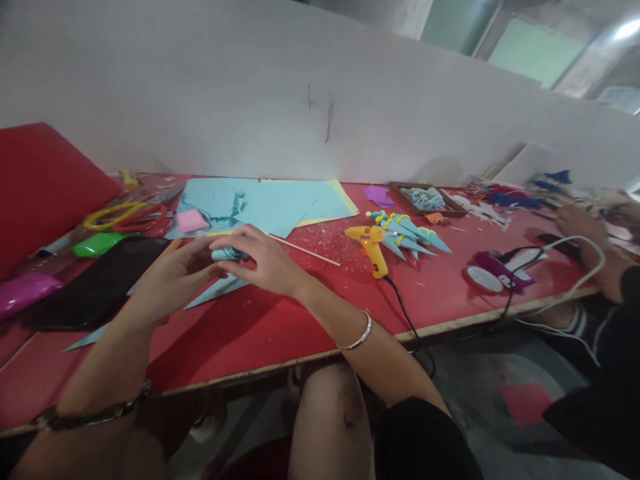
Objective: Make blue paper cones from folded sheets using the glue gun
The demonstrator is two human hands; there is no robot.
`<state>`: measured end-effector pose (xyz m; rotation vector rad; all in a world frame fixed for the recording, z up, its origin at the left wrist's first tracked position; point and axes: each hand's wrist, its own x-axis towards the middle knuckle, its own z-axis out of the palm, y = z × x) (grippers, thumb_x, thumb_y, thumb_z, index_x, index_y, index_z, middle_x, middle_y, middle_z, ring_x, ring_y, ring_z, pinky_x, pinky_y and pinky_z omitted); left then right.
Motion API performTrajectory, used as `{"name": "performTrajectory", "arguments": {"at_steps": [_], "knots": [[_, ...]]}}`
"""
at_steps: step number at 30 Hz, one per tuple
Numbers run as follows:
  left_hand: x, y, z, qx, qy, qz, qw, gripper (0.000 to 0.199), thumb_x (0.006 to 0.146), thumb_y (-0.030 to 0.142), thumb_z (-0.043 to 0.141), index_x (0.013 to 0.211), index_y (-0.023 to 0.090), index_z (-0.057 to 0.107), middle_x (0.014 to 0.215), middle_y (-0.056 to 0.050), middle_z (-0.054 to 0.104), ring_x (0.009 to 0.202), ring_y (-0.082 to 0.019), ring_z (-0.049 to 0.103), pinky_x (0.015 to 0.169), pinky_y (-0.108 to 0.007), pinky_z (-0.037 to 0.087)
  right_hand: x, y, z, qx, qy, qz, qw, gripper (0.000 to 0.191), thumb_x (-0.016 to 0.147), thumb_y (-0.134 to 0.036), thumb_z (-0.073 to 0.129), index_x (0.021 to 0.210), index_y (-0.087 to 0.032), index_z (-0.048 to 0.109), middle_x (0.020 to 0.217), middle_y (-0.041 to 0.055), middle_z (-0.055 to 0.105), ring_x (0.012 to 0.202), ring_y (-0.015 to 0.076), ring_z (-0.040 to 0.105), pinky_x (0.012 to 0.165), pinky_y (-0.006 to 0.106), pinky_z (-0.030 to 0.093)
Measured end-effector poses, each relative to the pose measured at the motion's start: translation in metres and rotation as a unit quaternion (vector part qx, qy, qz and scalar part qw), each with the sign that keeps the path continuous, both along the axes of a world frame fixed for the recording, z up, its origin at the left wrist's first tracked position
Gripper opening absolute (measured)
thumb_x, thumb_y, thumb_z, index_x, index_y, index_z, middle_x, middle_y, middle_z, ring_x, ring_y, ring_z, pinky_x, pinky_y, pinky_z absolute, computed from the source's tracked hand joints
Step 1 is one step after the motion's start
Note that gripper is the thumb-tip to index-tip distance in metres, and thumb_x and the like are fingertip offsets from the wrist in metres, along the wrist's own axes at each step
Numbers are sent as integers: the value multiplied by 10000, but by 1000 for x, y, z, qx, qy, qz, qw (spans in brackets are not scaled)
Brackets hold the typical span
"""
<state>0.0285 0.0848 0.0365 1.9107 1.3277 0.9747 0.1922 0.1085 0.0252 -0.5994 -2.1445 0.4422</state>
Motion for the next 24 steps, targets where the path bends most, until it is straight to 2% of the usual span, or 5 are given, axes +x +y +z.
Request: {"name": "performTrajectory", "arguments": {"at_steps": [4,8,16,20,24], "knots": [[1,-1,3,-27,-41,-8,999,331,752,327,515,1047,189,576,748,-2,631,710,-136,578,671,-261,486,1,0,2,-3,-5,12,1000,245,808,-227,514,1051,-207,531,1002,42,525,968,141,493,865,302,416],[-1,1,-2,-30,-47,-11,998,328,748,387,521,991,188,616,841,-23,655,805,-167,597,726,-292,494,1,3,1,1,0,14,1000,265,794,-149,495,1052,-203,532,1008,40,538,953,137,495,849,293,416],[-4,5,-7,-8,5,-51,999,391,814,446,407,1057,206,599,982,-27,665,857,-180,607,798,-305,477,2,7,-4,-8,-1,-26,1000,203,821,-203,490,1010,-193,564,966,50,534,929,149,504,822,307,423],[-2,3,-8,37,113,-9,993,473,781,485,430,1120,174,541,1086,-79,606,983,-228,560,836,-350,455,4,9,-3,-17,15,-53,998,188,825,-228,490,1000,-215,559,973,42,555,928,154,509,814,317,424],[-2,7,-20,68,307,19,949,529,692,492,552,1070,122,546,1122,-150,531,1097,-301,453,914,-427,379,7,13,-5,-37,51,-90,994,165,813,-235,506,967,-211,563,917,25,562,870,142,521,765,292,433]]}}
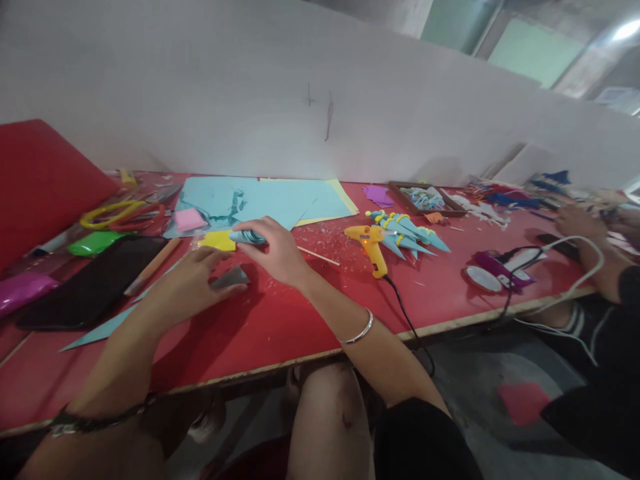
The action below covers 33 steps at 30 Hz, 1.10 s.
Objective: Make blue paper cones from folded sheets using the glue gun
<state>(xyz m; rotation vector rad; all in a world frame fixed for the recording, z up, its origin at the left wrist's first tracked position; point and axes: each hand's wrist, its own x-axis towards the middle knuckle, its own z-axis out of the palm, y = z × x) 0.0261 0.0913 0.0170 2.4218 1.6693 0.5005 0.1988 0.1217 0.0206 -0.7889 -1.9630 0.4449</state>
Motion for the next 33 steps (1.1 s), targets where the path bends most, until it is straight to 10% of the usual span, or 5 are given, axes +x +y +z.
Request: {"name": "performTrajectory", "arguments": {"at_steps": [12,20,33], "knots": [[-3,4,-5,-45,105,6,993,269,777,377,459,883,146,547,925,-118,599,826,-245,563,658,-308,381,-2,3,-4,-53,63,13,996,179,772,-277,547,938,-219,575,953,21,574,924,151,525,827,319,429],[3,0,8,40,-72,50,995,326,744,413,448,942,168,534,752,-35,609,659,-176,545,595,-265,393,-2,6,-5,-241,209,81,944,294,729,-398,582,973,-239,543,763,-24,524,588,78,444,585,240,438],[2,-1,11,104,-135,17,985,287,738,280,510,994,151,539,873,-62,617,752,-179,539,666,-288,434,-2,-2,3,-287,201,142,926,322,725,-409,567,976,-206,563,866,3,569,558,49,398,520,195,403]]}}
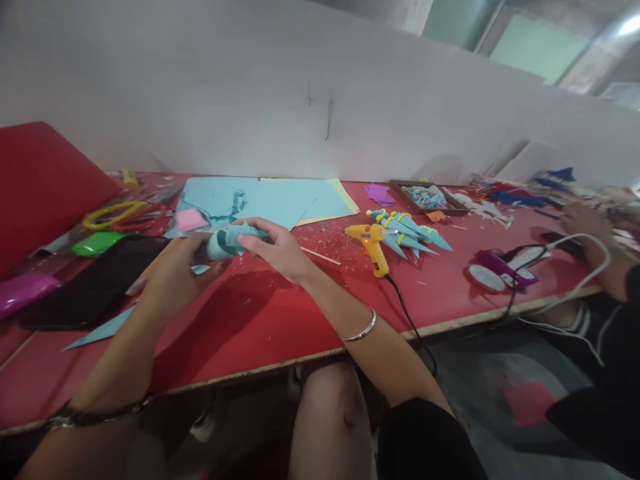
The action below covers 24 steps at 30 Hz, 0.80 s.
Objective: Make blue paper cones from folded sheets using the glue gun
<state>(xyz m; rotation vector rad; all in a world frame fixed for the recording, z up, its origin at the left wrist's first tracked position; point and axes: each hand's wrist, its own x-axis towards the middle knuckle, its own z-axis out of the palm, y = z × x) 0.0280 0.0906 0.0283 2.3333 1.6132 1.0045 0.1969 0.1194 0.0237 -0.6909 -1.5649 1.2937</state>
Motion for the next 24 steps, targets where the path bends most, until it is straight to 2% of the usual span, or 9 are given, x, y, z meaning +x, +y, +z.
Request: {"name": "performTrajectory", "arguments": {"at_steps": [8,15,24], "knots": [[3,-2,3,9,12,1,1000,279,767,269,498,1011,140,539,907,-69,616,810,-190,541,690,-290,426,0,-2,4,47,-55,-17,997,248,772,-350,503,940,-172,547,860,13,560,678,78,485,604,210,434],[4,-2,4,11,41,7,999,303,772,302,483,1044,177,532,944,-58,627,849,-198,549,727,-286,422,0,-4,3,102,-100,-51,988,205,813,-298,458,994,-204,475,891,8,513,728,86,491,657,225,453],[3,-5,5,-12,67,24,997,316,779,366,451,1031,194,535,776,-32,615,693,-176,541,558,-237,376,1,-5,0,185,-112,-47,975,166,808,-266,457,956,-190,468,956,24,525,837,117,502,783,276,436]]}}
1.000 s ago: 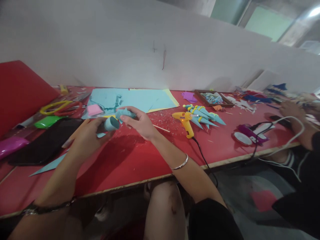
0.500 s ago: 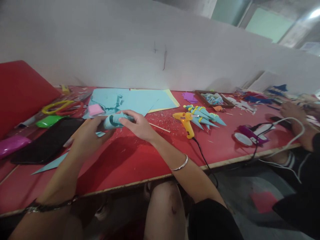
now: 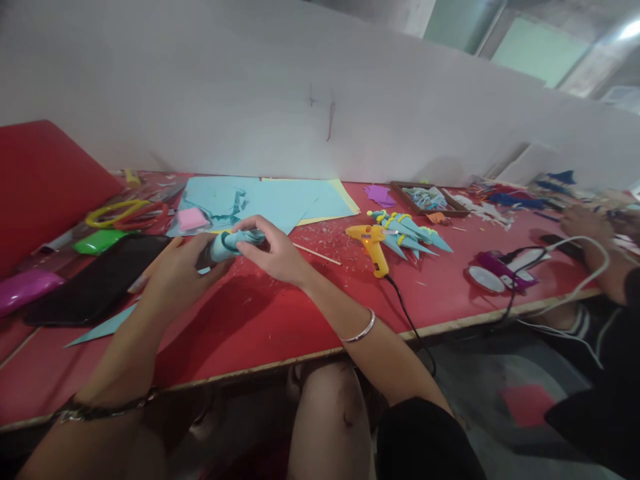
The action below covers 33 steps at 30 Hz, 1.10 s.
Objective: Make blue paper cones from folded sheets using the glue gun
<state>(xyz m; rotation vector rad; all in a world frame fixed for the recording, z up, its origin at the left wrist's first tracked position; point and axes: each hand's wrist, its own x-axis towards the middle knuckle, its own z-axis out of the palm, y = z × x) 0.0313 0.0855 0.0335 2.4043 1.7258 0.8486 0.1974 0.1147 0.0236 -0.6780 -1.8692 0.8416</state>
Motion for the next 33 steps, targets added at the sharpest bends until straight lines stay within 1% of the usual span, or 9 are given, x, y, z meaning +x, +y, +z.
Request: {"name": "performTrajectory", "arguments": {"at_steps": [3,6,12,16,19,22,25,29,33], "knots": [[-1,0,0,-17,1,6,1000,341,776,401,452,1018,172,524,733,-36,604,656,-177,537,528,-238,359,0,1,-2,12,-10,-2,1000,162,814,-278,455,953,-196,476,982,30,538,873,128,507,783,283,436],[-1,1,-2,-24,-20,2,1000,368,771,409,467,1045,164,502,760,-44,606,663,-178,544,552,-247,384,-1,1,-1,30,-27,-13,999,156,835,-305,443,932,-196,499,970,34,544,876,132,507,785,288,431],[-2,3,-7,13,-53,12,998,515,747,380,508,1212,184,402,868,-57,605,725,-184,569,643,-268,425,0,0,2,66,-53,-33,996,236,869,-387,402,940,-195,519,952,39,531,890,131,500,796,284,418],[-3,4,-7,4,-47,2,999,581,748,398,490,1263,165,353,783,-36,590,702,-186,558,649,-271,423,1,-1,4,84,-70,-16,994,280,862,-416,401,972,-185,517,978,49,513,927,144,495,821,311,414],[-4,4,-6,-7,-37,-8,999,599,756,407,469,1280,150,332,680,-9,552,643,-180,537,617,-267,417,1,-1,3,102,-76,-5,992,243,852,-392,432,969,-196,515,991,51,512,961,147,489,856,320,406],[-3,2,-5,-4,-24,-15,1000,614,763,395,459,1301,143,305,668,-9,544,623,-179,531,591,-265,411,1,0,2,116,-67,-8,991,188,858,-345,430,941,-199,517,973,51,523,959,144,494,864,318,404],[-2,0,-3,-14,-20,-4,1000,618,758,373,468,1309,149,299,724,-34,576,644,-188,551,565,-259,408,0,2,0,114,-61,-16,991,176,853,-337,440,932,-199,513,953,47,532,927,145,504,839,316,415],[-1,0,-3,-25,-19,7,999,631,758,361,475,1323,156,284,794,-65,603,697,-210,581,559,-261,413,-2,2,-3,71,-49,-23,996,231,830,-369,477,995,-206,479,985,36,535,913,146,513,805,304,432],[0,1,-6,-27,-24,2,999,649,759,331,477,1345,166,251,780,-56,606,662,-197,582,548,-252,405,-2,2,-5,50,-18,-23,998,220,812,-356,511,973,-212,465,973,20,535,872,130,519,766,278,443]]}}
